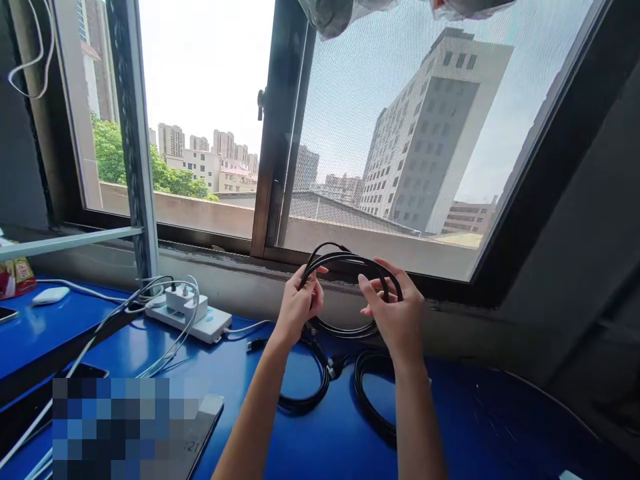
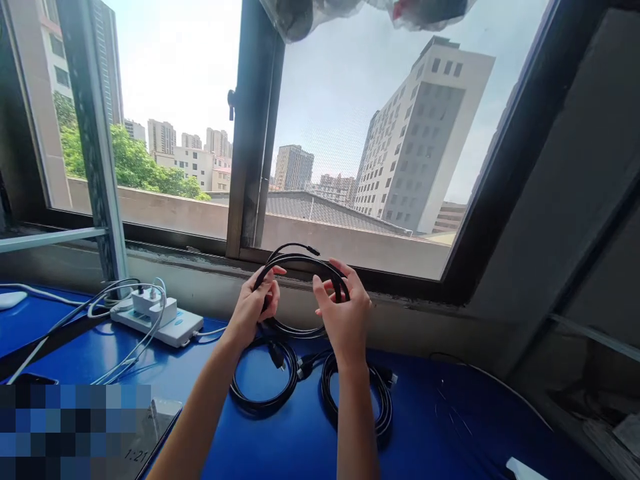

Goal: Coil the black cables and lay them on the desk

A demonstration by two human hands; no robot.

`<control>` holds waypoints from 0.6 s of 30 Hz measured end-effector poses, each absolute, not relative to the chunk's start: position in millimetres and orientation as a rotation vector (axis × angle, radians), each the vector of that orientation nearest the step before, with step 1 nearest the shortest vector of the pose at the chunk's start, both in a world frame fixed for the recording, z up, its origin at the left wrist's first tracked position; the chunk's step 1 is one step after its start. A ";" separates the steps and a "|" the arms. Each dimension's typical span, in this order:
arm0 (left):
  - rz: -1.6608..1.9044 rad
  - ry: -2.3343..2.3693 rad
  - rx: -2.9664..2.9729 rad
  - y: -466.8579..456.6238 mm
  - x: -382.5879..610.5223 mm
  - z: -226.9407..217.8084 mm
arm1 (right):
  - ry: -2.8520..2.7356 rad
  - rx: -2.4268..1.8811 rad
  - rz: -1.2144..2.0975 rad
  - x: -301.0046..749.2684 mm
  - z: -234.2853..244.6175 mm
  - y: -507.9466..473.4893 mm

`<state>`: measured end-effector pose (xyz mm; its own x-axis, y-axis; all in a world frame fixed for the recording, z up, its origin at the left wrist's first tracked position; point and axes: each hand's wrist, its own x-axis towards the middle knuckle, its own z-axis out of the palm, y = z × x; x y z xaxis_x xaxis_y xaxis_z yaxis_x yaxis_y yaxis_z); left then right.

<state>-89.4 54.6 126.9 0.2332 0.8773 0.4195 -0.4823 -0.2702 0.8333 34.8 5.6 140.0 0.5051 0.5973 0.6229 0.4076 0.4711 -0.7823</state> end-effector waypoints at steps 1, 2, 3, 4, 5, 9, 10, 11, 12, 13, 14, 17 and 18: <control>1.384 0.472 1.295 54.5 -93.5 128.7 | -1.165 -1.133 0.118 34.4 139.2 5.3; 1.390 0.507 1.325 54.0 -97.2 130.5 | -1.227 -1.118 0.110 33.8 138.7 4.9; 1.397 0.535 1.345 53.2 -100.6 132.2 | -1.282 -1.095 0.120 33.0 138.6 4.4; 1.401 0.553 1.360 52.2 -103.5 133.9 | -1.323 -1.067 0.142 31.9 138.8 3.7; 1.400 0.565 1.377 51.0 -106.0 135.4 | -1.342 -1.037 0.164 30.7 139.1 3.1; 1.339 0.591 1.520 45.4 -113.5 139.5 | -1.312 -0.963 0.194 26.3 140.5 -0.3; 1.325 0.590 1.557 43.8 -115.2 140.3 | -1.307 -0.957 0.184 25.7 140.7 -1.2; 1.317 0.587 1.586 42.0 -117.0 141.3 | -1.310 -0.950 0.173 25.3 140.9 -2.0; 1.317 0.583 1.604 40.1 -118.6 142.5 | -1.316 -0.941 0.162 25.2 141.1 -2.8; 1.320 0.580 1.609 38.1 -120.1 143.9 | -1.323 -0.931 0.155 25.3 141.2 -3.5; 1.322 0.577 1.609 36.2 -121.2 145.5 | -1.328 -0.921 0.149 25.4 141.3 -4.0; 1.352 0.568 1.608 31.4 -121.2 150.3 | -1.313 -0.908 0.134 25.5 141.0 -3.2; 1.371 0.566 1.610 30.4 -120.1 151.5 | -1.301 -0.907 0.124 25.5 140.5 -1.9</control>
